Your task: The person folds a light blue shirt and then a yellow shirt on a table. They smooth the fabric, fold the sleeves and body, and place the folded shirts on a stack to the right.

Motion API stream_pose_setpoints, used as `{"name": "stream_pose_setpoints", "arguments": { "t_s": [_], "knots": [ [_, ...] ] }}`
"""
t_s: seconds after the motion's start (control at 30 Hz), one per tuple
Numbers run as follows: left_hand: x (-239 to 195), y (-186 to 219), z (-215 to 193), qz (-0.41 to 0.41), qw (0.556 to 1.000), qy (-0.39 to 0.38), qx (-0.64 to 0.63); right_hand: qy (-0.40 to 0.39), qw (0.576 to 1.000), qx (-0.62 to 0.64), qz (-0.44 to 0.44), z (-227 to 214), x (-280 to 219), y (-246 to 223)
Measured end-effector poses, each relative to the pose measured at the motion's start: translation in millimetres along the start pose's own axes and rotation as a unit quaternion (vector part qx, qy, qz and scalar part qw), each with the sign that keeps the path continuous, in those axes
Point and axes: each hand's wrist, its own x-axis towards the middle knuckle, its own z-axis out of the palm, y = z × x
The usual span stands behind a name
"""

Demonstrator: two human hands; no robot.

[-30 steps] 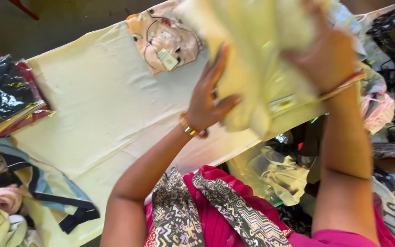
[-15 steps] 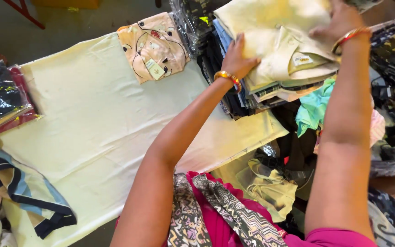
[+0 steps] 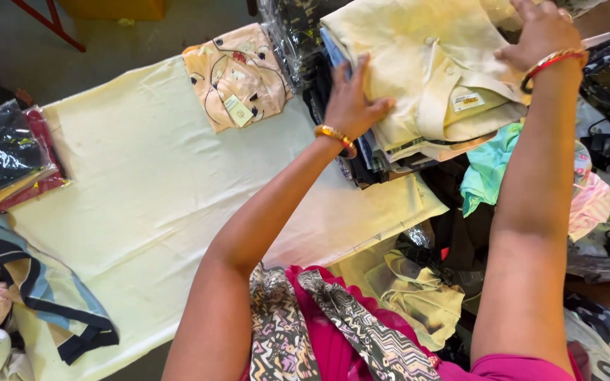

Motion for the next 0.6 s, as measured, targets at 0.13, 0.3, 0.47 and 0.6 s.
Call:
{"name": "stream_pose_setpoints", "arguments": {
  "t_s": [0.13,0.3,0.47,0.6],
  "knots": [
    [-7.2,28.8,-17.5,0.083,0.975,0.072,0.191,0.051,0.985,-0.083,-0.14,-2.4,-15.2,-61.8],
    [-4.4,29.8,10.2,0.135,0.949,-0.085,0.272,-0.106,0.982,0.028,-0.153,26.8,-21.3,-97.5],
    [-24.7,10.6,16.2,0.091,0.97,-0.065,0.217,-0.217,0.975,0.02,-0.046,42.7,-28.5,-84.9],
    [-42.7,-7.0,23.1,0.109,0.97,-0.024,0.217,-0.213,0.976,0.034,-0.035,36.8,-37.4,-94.6]
  ]
}}
